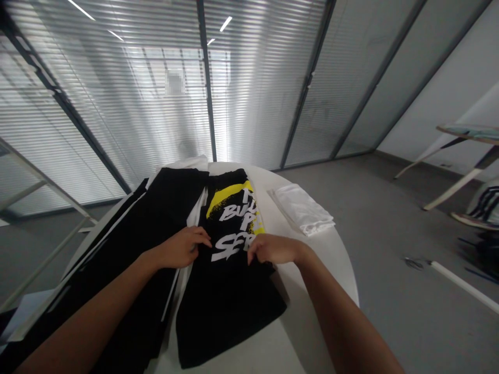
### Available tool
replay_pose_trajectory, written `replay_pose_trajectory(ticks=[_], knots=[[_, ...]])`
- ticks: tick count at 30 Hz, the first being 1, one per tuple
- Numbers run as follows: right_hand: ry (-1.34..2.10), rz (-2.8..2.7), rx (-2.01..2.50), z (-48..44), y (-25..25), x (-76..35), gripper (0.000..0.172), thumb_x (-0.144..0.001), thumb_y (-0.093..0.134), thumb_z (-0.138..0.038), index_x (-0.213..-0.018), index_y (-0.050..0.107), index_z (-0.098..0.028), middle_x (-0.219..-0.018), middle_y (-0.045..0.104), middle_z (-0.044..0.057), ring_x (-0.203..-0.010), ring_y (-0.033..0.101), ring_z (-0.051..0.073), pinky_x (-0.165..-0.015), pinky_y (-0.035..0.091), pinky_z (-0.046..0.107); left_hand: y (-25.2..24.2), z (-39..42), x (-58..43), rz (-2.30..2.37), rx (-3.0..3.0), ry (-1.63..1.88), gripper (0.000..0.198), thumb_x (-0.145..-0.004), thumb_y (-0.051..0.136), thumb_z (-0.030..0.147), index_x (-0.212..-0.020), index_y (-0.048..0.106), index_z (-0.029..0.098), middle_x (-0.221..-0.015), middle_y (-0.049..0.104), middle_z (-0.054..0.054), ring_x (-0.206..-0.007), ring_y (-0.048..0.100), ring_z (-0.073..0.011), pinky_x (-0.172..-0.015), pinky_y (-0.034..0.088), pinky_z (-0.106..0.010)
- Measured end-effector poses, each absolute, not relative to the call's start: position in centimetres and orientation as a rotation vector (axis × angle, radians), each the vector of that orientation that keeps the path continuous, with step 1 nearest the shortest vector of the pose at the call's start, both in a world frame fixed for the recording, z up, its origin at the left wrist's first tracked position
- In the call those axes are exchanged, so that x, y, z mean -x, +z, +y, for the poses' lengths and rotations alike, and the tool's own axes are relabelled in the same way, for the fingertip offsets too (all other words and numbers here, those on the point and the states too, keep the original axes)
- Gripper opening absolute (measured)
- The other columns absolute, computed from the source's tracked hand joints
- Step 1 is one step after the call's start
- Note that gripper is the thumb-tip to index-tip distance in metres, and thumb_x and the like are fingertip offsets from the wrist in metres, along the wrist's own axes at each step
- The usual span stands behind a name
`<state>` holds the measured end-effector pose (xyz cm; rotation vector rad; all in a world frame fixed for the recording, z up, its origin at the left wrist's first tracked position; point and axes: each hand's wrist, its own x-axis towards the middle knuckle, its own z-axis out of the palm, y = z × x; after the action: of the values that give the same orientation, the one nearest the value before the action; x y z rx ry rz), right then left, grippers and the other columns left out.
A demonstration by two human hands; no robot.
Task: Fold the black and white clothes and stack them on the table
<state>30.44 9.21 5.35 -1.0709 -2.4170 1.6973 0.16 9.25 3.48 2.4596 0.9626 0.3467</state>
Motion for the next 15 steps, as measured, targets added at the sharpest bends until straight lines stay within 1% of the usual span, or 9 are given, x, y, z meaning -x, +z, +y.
replay_pose_trajectory(ticks=[3,4,5,6,7,10,11,13,15], knots=[[2.123,-2.338,0.995,8.9,6.1,-31.1,0.04,-0.065,0.05,-0.024,-0.096,0.074,-0.013,-0.081,0.071,0.006,-0.07,0.064,0.018,-0.06,0.047,0.025,3.8,9.5,-0.1,0.928,-2.206,0.278,0.037,-0.074,0.044,0.005,-0.094,0.072,0.019,-0.089,0.068,-0.002,-0.08,0.062,-0.0141,-0.074,0.047,-0.024],[2.181,-2.279,0.98,8.9,6.3,-31.3,0.043,-0.068,0.05,-0.028,-0.101,0.072,-0.013,-0.085,0.072,0.008,-0.072,0.066,0.02,-0.06,0.048,0.027,3.8,9.6,-0.2,0.985,-2.161,0.286,0.034,-0.078,0.043,0.008,-0.094,0.071,0.019,-0.085,0.068,-0.001,-0.075,0.062,-0.0137,-0.07,0.047,-0.024],[2.14,-2.224,1.013,9.0,6.4,-31.4,0.045,-0.071,0.048,-0.032,-0.105,0.07,-0.012,-0.087,0.072,0.009,-0.072,0.067,0.021,-0.062,0.049,0.029,3.8,9.6,-0.3,1.082,-2.156,0.325,0.031,-0.081,0.043,0.013,-0.097,0.069,0.019,-0.084,0.068,-0.002,-0.074,0.062,-0.014,-0.069,0.046,-0.025],[1.988,-2.184,1.109,9.1,6.4,-31.4,0.047,-0.075,0.045,-0.036,-0.109,0.068,-0.012,-0.089,0.072,0.011,-0.074,0.067,0.022,-0.064,0.05,0.031,3.7,9.6,-0.5,1.209,-2.187,0.382,0.03,-0.085,0.043,0.018,-0.102,0.068,0.019,-0.086,0.067,-0.002,-0.075,0.062,-0.0149,-0.071,0.046,-0.026],[1.73,-2.158,1.271,9.4,6.2,-31.4,0.047,-0.079,0.042,-0.039,-0.112,0.065,-0.013,-0.091,0.071,0.011,-0.076,0.067,0.023,-0.067,0.05,0.032,3.6,9.6,-0.7,1.349,-2.242,0.433,0.031,-0.088,0.043,0.023,-0.11,0.065,0.02,-0.09,0.067,-0.004,-0.079,0.062,-0.0164,-0.074,0.046,-0.028],[0.711,-2.063,1.848,10.5,4.9,-31.1,0.041,-0.088,0.039,-0.04,-0.114,0.061,-0.016,-0.102,0.068,0.013,-0.09,0.065,0.025,-0.078,0.047,0.035,2.9,9.5,-1.3,1.669,-2.417,0.403,0.041,-0.092,0.043,0.036,-0.129,0.054,0.022,-0.103,0.062,-0.009,-0.095,0.06,-0.0231,-0.084,0.043,-0.036],[0.492,-2.057,1.967,10.8,4.3,-31.0,0.038,-0.089,0.04,-0.04,-0.113,0.06,-0.018,-0.105,0.067,0.013,-0.095,0.064,0.026,-0.08,0.045,0.035,2.7,9.4,-1.4,1.723,-2.454,0.346,0.044,-0.091,0.043,0.038,-0.132,0.051,0.023,-0.105,0.061,-0.01,-0.098,0.059,-0.025,-0.085,0.042,-0.037],[0.368,-2.125,2.066,11.3,3.1,-30.8,0.034,-0.088,0.045,-0.04,-0.113,0.057,-0.02,-0.104,0.068,0.012,-0.098,0.063,0.027,-0.081,0.043,0.035,2.4,9.3,-1.5,1.761,-2.504,0.252,0.047,-0.09,0.045,0.038,-0.135,0.048,0.024,-0.106,0.06,-0.011,-0.101,0.057,-0.0268,-0.086,0.041,-0.039],[0.458,-2.205,2.014,11.5,2.3,-30.6,0.034,-0.088,0.048,-0.038,-0.117,0.052,-0.021,-0.096,0.069,0.009,-0.094,0.064,0.026,-0.078,0.042,0.033,2.2,9.2,-1.5,1.75,-2.532,0.213,0.051,-0.09,0.047,0.036,-0.139,0.044,0.025,-0.106,0.059,-0.011,-0.101,0.057,-0.0271,-0.086,0.041,-0.04]])
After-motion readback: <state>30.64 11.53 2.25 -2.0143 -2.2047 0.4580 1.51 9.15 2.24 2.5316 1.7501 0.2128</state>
